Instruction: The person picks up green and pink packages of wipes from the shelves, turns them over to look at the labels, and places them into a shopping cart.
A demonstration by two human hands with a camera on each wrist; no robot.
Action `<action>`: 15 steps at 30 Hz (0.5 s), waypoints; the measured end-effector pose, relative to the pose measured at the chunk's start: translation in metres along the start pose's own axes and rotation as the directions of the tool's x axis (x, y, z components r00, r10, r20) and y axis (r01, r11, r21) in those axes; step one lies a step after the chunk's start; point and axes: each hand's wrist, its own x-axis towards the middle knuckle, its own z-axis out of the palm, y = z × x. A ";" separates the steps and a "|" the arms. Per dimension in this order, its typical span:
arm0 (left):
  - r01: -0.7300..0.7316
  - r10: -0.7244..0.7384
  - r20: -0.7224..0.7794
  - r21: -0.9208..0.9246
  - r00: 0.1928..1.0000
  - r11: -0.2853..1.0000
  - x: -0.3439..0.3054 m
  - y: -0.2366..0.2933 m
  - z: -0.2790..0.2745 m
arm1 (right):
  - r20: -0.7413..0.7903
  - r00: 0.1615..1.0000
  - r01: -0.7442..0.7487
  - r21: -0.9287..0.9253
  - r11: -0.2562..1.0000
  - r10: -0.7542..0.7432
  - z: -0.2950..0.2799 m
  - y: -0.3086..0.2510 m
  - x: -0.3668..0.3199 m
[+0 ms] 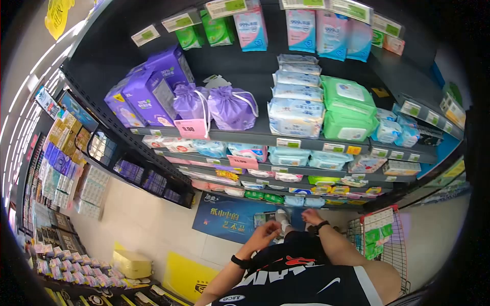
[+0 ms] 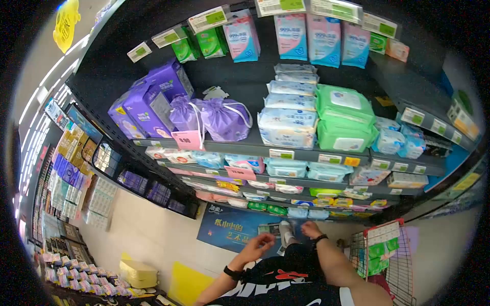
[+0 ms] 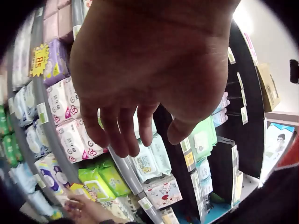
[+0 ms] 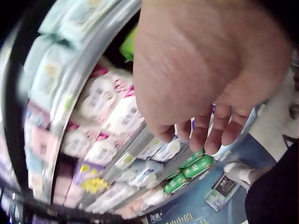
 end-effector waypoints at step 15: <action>-0.105 0.076 -0.267 -0.096 0.961 0.990 0.077 0.078 -0.180 | -0.075 0.955 -0.294 -0.320 0.901 0.285 -0.073 0.098 0.148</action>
